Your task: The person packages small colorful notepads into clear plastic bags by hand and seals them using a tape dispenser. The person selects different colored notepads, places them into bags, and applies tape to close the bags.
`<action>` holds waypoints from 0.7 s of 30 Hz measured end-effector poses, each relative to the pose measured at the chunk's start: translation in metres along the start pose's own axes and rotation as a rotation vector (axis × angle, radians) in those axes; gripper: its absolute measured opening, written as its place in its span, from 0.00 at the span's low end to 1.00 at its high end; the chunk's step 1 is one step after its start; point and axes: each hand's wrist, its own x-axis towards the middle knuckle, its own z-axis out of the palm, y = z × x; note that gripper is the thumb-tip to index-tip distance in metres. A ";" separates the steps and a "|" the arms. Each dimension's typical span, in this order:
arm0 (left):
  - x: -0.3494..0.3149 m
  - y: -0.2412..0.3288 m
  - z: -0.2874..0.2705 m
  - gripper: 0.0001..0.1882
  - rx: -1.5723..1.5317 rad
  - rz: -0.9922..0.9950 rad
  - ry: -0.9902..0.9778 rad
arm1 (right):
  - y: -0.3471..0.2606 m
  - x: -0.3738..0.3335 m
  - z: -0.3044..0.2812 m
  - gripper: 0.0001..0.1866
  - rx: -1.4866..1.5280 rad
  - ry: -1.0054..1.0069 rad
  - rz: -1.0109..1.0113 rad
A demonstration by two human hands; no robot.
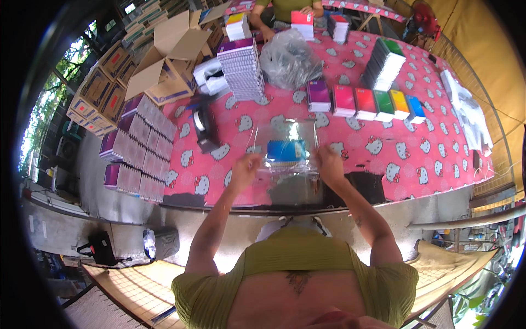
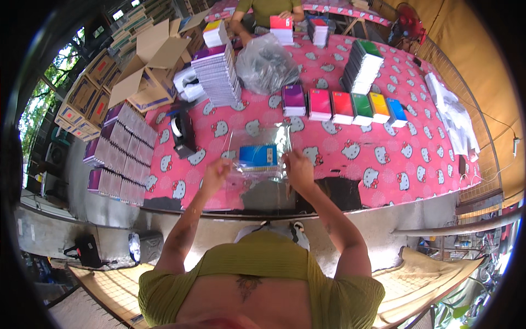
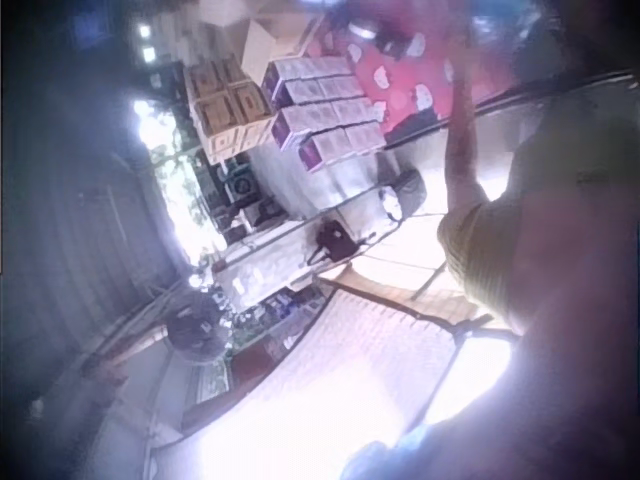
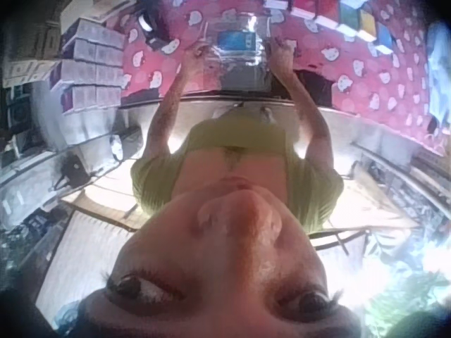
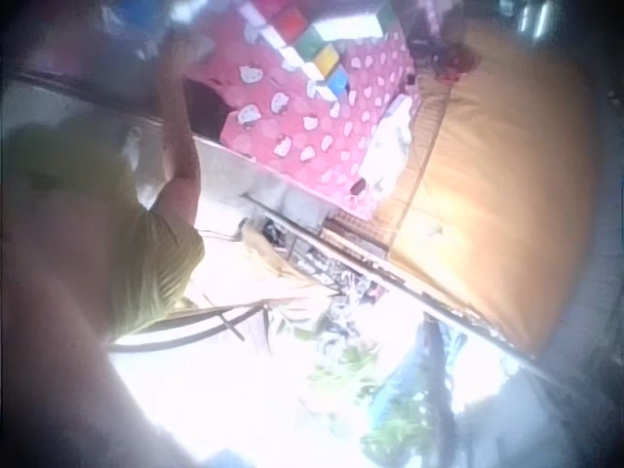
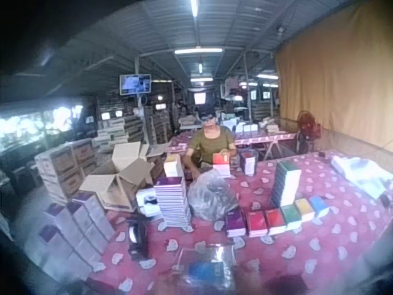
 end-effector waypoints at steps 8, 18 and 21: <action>0.047 -0.064 0.001 0.10 -0.481 -0.654 -0.174 | -0.060 -0.029 0.073 0.32 -0.246 -0.032 -0.397; 0.156 -0.040 0.064 0.10 0.230 0.270 -0.207 | -0.061 -0.024 0.083 0.32 -0.288 -0.085 -0.317; 0.175 -0.056 0.079 0.07 0.495 0.409 -0.384 | -0.062 -0.024 0.082 0.31 -0.270 -0.083 -0.315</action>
